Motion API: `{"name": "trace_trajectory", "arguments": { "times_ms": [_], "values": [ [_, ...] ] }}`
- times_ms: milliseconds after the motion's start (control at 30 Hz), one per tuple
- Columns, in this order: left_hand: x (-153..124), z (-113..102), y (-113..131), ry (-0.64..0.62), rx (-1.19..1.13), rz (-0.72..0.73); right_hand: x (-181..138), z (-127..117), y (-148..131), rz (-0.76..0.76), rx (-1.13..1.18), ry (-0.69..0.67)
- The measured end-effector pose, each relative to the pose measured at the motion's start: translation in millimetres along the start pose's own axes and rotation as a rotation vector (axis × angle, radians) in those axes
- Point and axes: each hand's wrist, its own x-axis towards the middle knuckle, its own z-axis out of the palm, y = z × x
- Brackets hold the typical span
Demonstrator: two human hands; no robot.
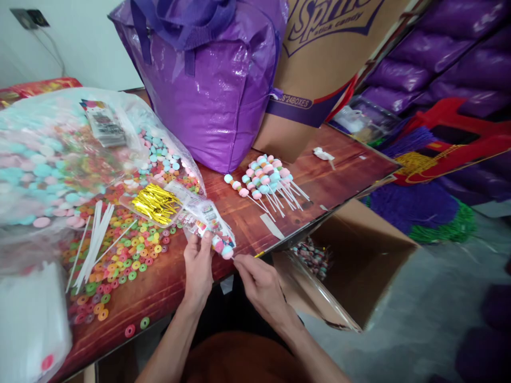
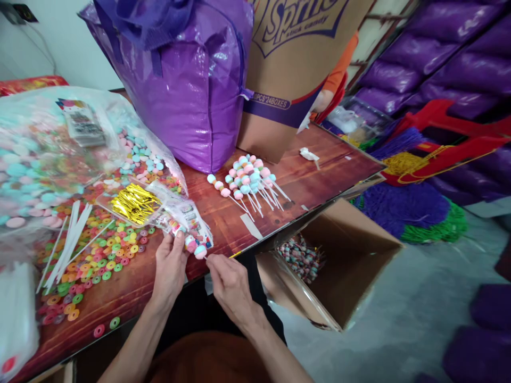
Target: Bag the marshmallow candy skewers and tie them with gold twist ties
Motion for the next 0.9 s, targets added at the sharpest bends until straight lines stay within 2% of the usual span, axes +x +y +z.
{"name": "trace_trajectory", "arguments": {
  "times_ms": [100, 267, 367, 600, 667, 767, 833, 900],
  "values": [
    [2.3, -1.9, 4.8, -0.038, -0.026, -0.040, 2.6, 4.4, -5.6, 0.075, 0.106, -0.004],
    [11.9, -7.1, 19.2, -0.067, -0.125, -0.087, 0.5, -6.8, -10.8, 0.379, 0.302, -0.174],
    [9.9, -4.4, 18.6, -0.102, -0.102, -0.124, 2.4, -6.5, -14.2, 0.501, 0.419, -0.173],
    [-0.2, -0.6, 11.2, -0.159, -0.068, -0.190, 21.6, 15.0, -24.6, 0.516, 0.510, -0.056],
    [3.8, -4.2, 14.6, -0.134, -0.095, -0.204, 20.4, 12.2, -25.5, 0.527, 0.486, -0.088],
    [9.6, -8.9, 18.8, -0.086, -0.123, -0.190, 12.9, 1.3, -24.8, 0.530, 0.464, -0.211],
    [9.5, -9.5, 18.1, -0.100, -0.116, -0.188, 8.2, -4.5, -23.9, 0.528, 0.473, -0.266],
    [6.1, -8.3, 14.5, -0.142, -0.089, -0.204, 6.1, -6.0, -23.8, 0.538, 0.486, -0.258]
  ]
}}
